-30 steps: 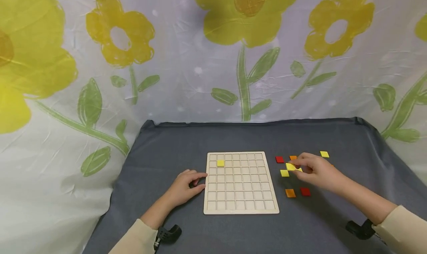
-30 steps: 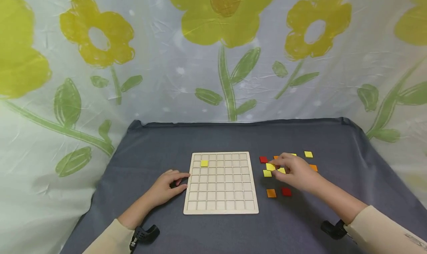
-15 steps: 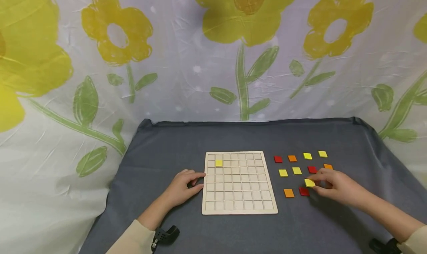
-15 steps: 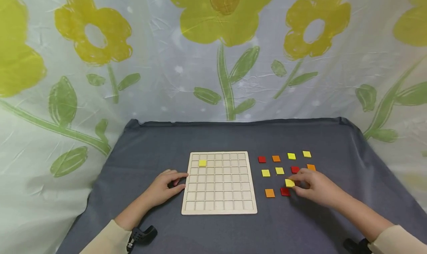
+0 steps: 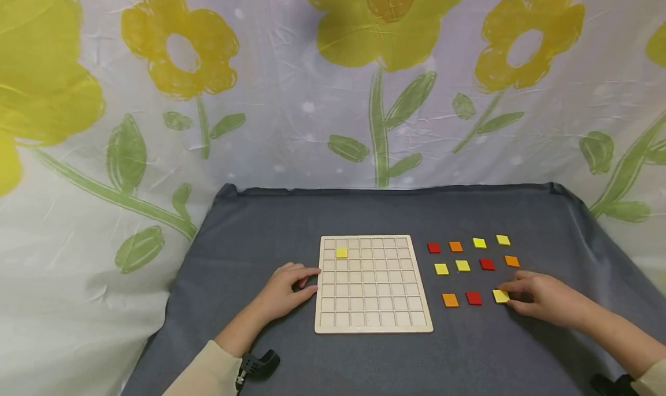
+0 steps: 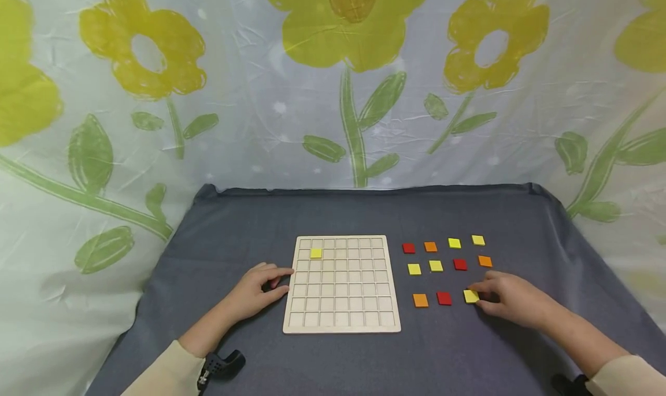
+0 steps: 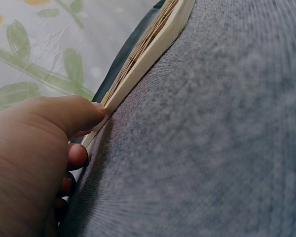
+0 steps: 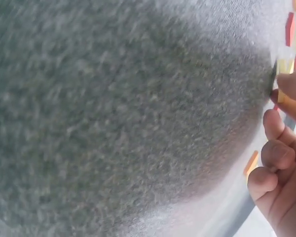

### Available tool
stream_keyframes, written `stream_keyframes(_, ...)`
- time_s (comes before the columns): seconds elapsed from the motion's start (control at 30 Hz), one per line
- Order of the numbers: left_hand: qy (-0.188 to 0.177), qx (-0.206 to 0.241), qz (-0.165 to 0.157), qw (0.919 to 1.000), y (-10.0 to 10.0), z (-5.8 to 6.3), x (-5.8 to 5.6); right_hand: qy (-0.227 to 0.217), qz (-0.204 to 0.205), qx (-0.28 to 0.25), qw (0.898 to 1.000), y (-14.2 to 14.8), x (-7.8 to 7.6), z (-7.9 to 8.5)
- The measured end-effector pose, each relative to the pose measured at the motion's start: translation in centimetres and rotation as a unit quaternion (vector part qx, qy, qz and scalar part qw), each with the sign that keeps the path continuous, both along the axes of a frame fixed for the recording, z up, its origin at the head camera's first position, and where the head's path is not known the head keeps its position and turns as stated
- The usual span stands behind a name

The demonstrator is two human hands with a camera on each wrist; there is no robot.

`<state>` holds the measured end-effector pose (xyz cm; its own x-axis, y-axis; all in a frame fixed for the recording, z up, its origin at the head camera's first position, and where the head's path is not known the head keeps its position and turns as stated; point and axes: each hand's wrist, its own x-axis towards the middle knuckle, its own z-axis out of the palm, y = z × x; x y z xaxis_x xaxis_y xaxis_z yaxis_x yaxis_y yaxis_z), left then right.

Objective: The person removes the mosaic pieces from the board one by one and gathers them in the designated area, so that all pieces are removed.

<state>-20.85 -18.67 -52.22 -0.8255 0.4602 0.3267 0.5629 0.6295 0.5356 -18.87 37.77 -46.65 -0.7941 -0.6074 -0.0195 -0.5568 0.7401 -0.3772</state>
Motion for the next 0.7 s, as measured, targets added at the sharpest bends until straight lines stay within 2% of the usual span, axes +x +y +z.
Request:
stream_keyframes(0.27,-0.003,0.000,0.000,1.0000,-0.1,0.1,-0.1,0.019,-0.031,0.051,0.998,-0.3,-0.2,-0.2)
stream_keyframes(0.47,-0.001,-0.003,-0.003,1.0000,-0.1,0.0,0.0,0.028,-0.053,0.064,0.996,-0.5,-0.2,-0.1)
stream_keyframes(0.7,-0.019,-0.013,0.004,0.9997,0.0,0.2,0.0,0.025,-0.066,0.070,0.995,-1.0,-0.3,0.4)
